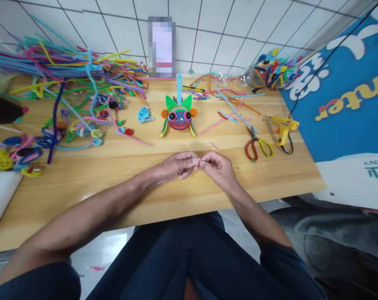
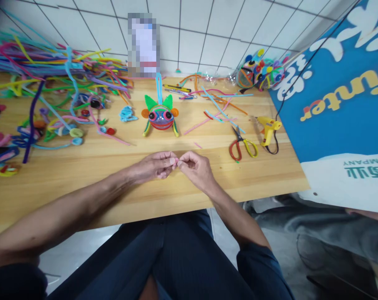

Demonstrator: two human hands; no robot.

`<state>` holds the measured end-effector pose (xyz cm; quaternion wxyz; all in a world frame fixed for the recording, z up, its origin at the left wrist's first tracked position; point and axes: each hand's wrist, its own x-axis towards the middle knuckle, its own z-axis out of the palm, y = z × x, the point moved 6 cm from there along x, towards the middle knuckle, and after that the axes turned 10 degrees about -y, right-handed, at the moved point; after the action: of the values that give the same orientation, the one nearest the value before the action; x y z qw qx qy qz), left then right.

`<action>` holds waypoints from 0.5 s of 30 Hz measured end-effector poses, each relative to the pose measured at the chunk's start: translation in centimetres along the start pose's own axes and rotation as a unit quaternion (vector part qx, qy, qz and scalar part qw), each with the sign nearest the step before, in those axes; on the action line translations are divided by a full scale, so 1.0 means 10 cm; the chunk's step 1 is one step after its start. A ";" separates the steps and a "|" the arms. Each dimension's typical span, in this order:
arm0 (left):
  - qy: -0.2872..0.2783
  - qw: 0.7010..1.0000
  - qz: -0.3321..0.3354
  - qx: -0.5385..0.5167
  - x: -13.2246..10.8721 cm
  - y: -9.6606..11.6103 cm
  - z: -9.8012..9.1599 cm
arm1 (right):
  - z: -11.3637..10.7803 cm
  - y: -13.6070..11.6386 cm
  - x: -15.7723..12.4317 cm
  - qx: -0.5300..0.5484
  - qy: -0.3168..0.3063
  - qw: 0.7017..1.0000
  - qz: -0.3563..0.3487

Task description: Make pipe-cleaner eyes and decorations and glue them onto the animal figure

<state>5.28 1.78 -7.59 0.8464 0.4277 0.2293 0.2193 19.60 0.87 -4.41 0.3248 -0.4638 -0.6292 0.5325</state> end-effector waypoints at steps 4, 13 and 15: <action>0.001 1.000 -0.018 -0.010 -0.01 0.01 -0.02 | 0.02 0.01 -0.03 0.013 0.017 0.999 -0.036; 0.040 0.999 0.011 -0.034 0.00 0.03 -0.03 | -0.02 -0.01 -0.04 -0.029 0.062 0.995 -0.075; 0.045 0.997 0.021 -0.054 0.00 0.05 -0.03 | -0.03 0.00 -0.05 -0.039 0.068 0.994 -0.078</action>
<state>5.04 2.26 -7.33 0.8525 0.3757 0.2460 0.2677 20.07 0.57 -4.27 0.3892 -0.4609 -0.6602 0.4475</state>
